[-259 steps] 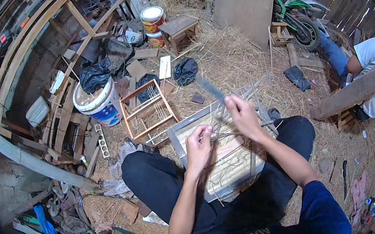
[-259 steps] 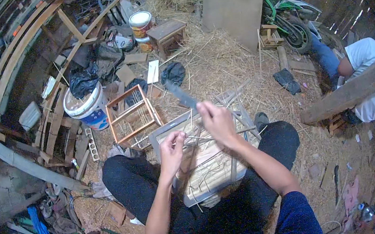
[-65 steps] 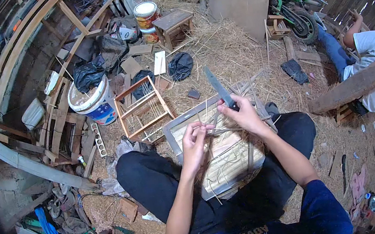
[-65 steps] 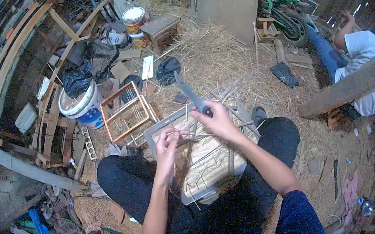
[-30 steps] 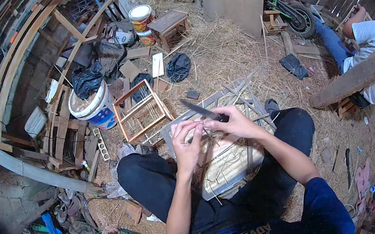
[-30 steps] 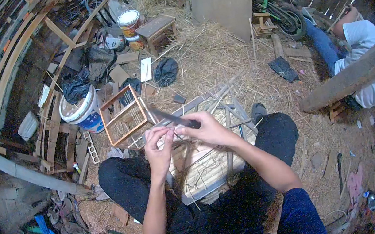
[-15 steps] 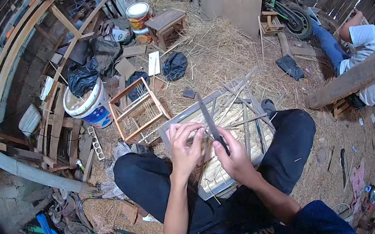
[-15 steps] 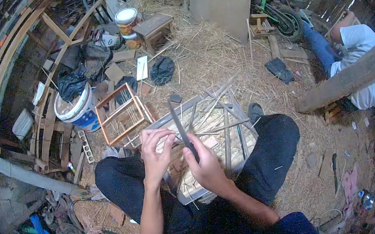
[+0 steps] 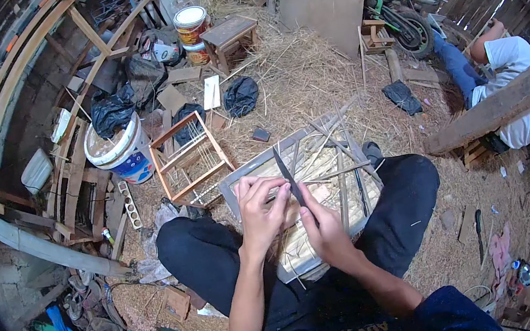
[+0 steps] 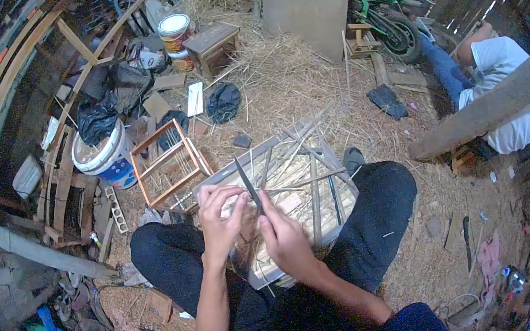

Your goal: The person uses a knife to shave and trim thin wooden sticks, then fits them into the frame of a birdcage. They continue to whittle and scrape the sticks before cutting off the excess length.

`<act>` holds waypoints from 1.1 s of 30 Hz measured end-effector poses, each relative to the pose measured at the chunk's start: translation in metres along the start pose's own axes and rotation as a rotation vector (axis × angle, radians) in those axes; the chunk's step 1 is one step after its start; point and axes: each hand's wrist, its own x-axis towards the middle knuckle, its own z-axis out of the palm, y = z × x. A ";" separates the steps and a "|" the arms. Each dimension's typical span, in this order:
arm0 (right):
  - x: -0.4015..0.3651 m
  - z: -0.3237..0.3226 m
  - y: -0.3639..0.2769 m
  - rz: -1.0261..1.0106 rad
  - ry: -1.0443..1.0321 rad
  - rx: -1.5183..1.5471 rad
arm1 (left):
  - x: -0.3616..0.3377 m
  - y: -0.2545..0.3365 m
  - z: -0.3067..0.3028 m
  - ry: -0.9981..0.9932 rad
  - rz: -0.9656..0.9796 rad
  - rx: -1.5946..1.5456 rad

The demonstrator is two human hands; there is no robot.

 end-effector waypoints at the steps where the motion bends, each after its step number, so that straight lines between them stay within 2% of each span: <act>1: 0.001 -0.011 -0.016 0.108 -0.041 0.023 | 0.002 -0.002 -0.001 0.011 -0.002 0.001; 2: 0.003 -0.017 -0.024 0.214 -0.089 0.045 | 0.004 -0.002 -0.001 0.004 0.002 -0.014; 3: 0.001 -0.014 -0.019 0.065 0.028 0.037 | 0.003 0.000 -0.001 -0.008 -0.002 -0.031; 6: 0.002 0.000 0.007 -0.213 0.134 -0.065 | -0.002 0.001 0.003 -0.020 -0.002 -0.044; 7: 0.003 0.000 0.012 -0.106 0.023 -0.067 | -0.001 0.001 0.004 -0.018 0.008 -0.040; 10: 0.001 -0.013 -0.012 0.083 0.033 0.036 | 0.003 0.000 0.001 0.002 0.035 0.018; 11: 0.001 -0.012 -0.016 0.015 0.079 0.057 | 0.000 0.001 0.001 -0.005 0.037 0.037; 13: -0.001 -0.007 -0.009 0.051 0.007 0.019 | -0.001 0.002 0.003 -0.023 0.022 0.006; 16: -0.004 0.002 0.008 0.057 0.016 0.073 | -0.003 -0.001 0.005 -0.026 0.012 0.005; 18: -0.002 0.003 0.010 0.022 0.096 0.106 | 0.001 -0.003 0.002 -0.015 0.028 0.030; 21: -0.002 0.002 0.001 0.000 0.090 0.004 | -0.002 0.006 0.002 -0.026 0.008 0.023; 23: -0.001 0.007 0.018 -0.098 0.096 0.029 | -0.003 0.006 0.005 -0.040 -0.005 -0.006; 27: 0.011 0.005 0.013 0.131 0.159 0.165 | -0.005 0.002 0.005 -0.045 -0.018 -0.040; 33: 0.031 0.011 0.029 0.118 0.121 0.354 | -0.004 0.003 0.005 -0.076 -0.056 -0.095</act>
